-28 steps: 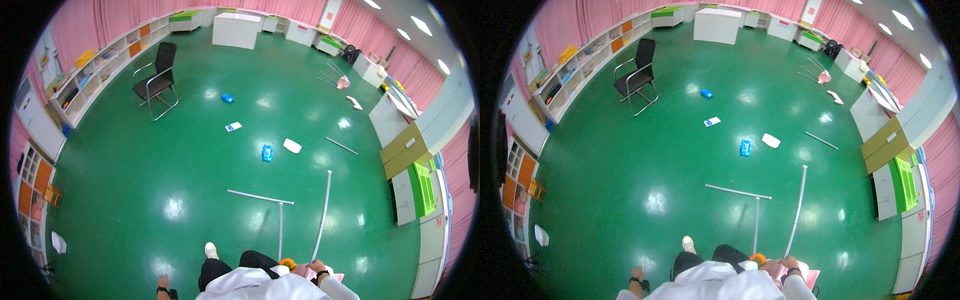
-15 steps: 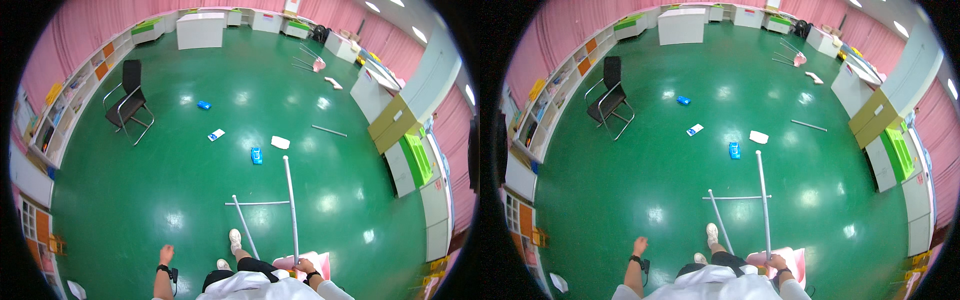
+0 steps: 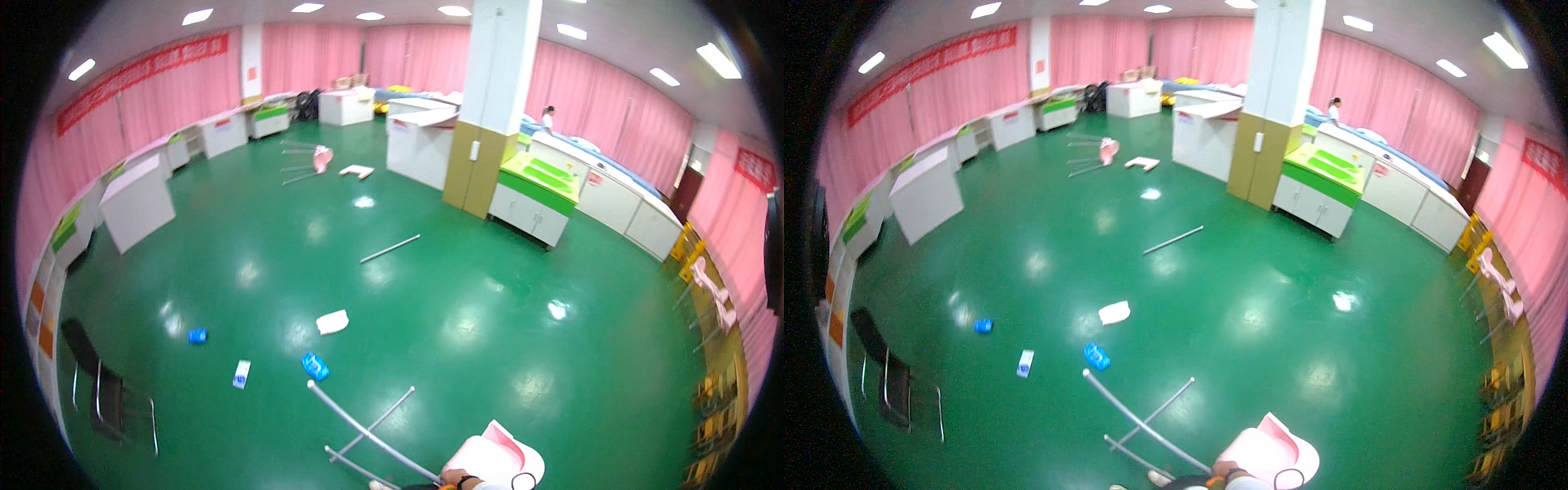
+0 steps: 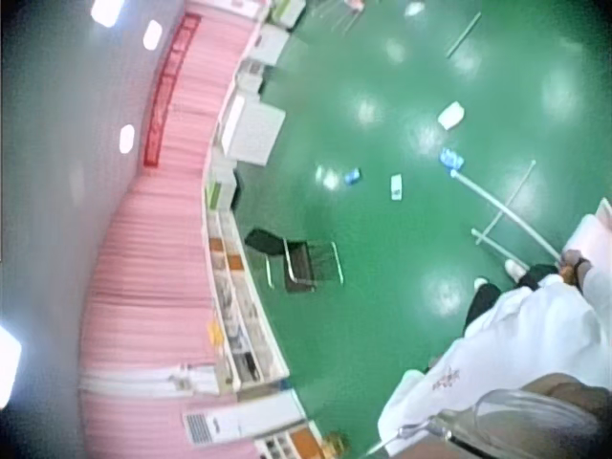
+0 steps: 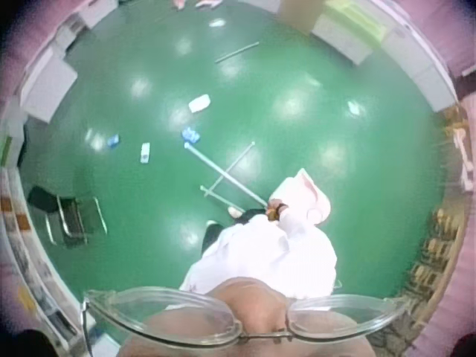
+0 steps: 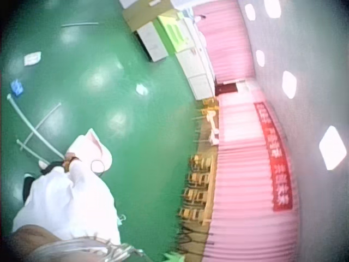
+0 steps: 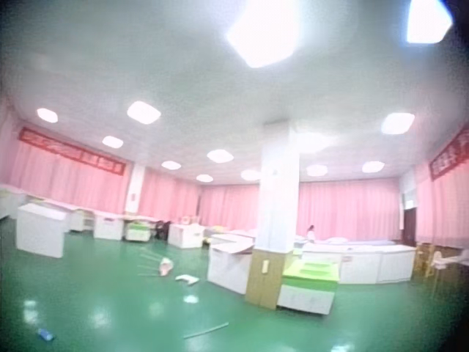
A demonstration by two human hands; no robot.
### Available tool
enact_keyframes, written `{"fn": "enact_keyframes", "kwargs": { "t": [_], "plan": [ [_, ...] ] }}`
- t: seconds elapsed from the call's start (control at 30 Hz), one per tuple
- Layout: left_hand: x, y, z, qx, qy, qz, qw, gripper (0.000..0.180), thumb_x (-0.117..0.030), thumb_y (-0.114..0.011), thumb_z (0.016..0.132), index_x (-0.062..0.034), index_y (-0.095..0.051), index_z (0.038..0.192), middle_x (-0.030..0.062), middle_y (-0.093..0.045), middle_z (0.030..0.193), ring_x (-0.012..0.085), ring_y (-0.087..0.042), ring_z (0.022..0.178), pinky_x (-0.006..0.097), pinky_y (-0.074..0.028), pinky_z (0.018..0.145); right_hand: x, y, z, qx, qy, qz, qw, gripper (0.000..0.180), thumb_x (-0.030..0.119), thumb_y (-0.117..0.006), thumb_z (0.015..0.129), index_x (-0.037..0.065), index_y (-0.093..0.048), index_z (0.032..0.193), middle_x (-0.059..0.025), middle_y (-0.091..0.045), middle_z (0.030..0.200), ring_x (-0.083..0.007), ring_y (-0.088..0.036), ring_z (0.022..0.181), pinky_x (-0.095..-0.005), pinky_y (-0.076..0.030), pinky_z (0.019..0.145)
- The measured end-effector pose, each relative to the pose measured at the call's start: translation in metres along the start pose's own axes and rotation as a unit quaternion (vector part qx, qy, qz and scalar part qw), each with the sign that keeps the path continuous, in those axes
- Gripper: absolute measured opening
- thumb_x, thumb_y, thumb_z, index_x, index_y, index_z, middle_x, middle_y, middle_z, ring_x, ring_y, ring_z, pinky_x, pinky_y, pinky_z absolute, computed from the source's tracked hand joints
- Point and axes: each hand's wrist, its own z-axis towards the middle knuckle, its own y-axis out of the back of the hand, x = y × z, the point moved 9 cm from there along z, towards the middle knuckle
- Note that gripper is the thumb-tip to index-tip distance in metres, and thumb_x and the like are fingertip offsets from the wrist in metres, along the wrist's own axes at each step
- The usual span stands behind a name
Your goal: The person assembles a pink high chair by inserting metal legs into the base and securing them by hand while sitting on the floor.
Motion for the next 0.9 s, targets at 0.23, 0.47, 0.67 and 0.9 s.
{"fn": "enact_keyframes", "kwargs": {
  "t": [0.23, 0.47, 0.67, 0.9],
  "plan": [
    [-0.1, 0.157, 0.066, -0.13, -0.155, 0.065, 0.977, 0.045, -0.03, -0.051, 0.089, 0.0015, -0.049, 0.121, 0.0256, -0.055, 0.115, 0.0419, -0.056, 0.096, 0.046, -0.045, 0.081, 0.026, -0.005, 0.037, 0.001, -0.045, -0.039, 0.998, 0.025, 0.025, -0.055, 0.081, 0.013, -0.07, 0.097, -0.0095, -0.068, 0.097, -0.0253, -0.066, 0.092, -0.0369, -0.053, 0.075],
    [-0.427, 0.244, 0.055, -0.205, -0.6, -0.007, 0.774, 0.023, -0.023, -0.063, 0.083, -0.0039, -0.064, 0.094, 0.014, -0.064, 0.084, 0.0306, -0.06, 0.077, 0.039, -0.048, 0.069, 0.136, 0.008, 0.031, -0.023, -0.005, -0.077, 0.997, 0.018, 0.019, -0.057, 0.081, 0.009, -0.071, 0.084, -0.0102, -0.069, 0.084, -0.0281, -0.067, 0.081, -0.0398, -0.054, 0.068],
    [-0.58, 0.069, 0.054, 0.135, -0.594, 0.064, 0.79, 0.051, -0.046, -0.063, 0.082, -0.0011, -0.062, 0.107, 0.0162, -0.066, 0.098, 0.0277, -0.063, 0.093, 0.035, -0.048, 0.08, 0.218, 0.004, 0.017, -0.163, 0.029, -0.119, 0.979, 0.01, 0.017, -0.061, 0.075, 0.011, -0.069, 0.075, -0.007, -0.067, 0.076, -0.0264, -0.066, 0.071, -0.0407, -0.052, 0.058],
    [-0.557, -0.082, 0.028, 0.385, -0.28, 0.12, 0.871, 0.102, -0.061, -0.071, 0.066, -0.0022, -0.027, 0.138, 0.0202, -0.036, 0.139, 0.0396, -0.034, 0.128, 0.056, -0.033, 0.099, 0.286, -0.039, 0.018, -0.495, -0.017, -0.225, 0.839, 0.014, 0.02, -0.054, 0.078, 0.01, -0.065, 0.08, -0.0118, -0.062, 0.073, -0.0291, -0.057, 0.068, -0.0446, -0.042, 0.06]
  ]
}}
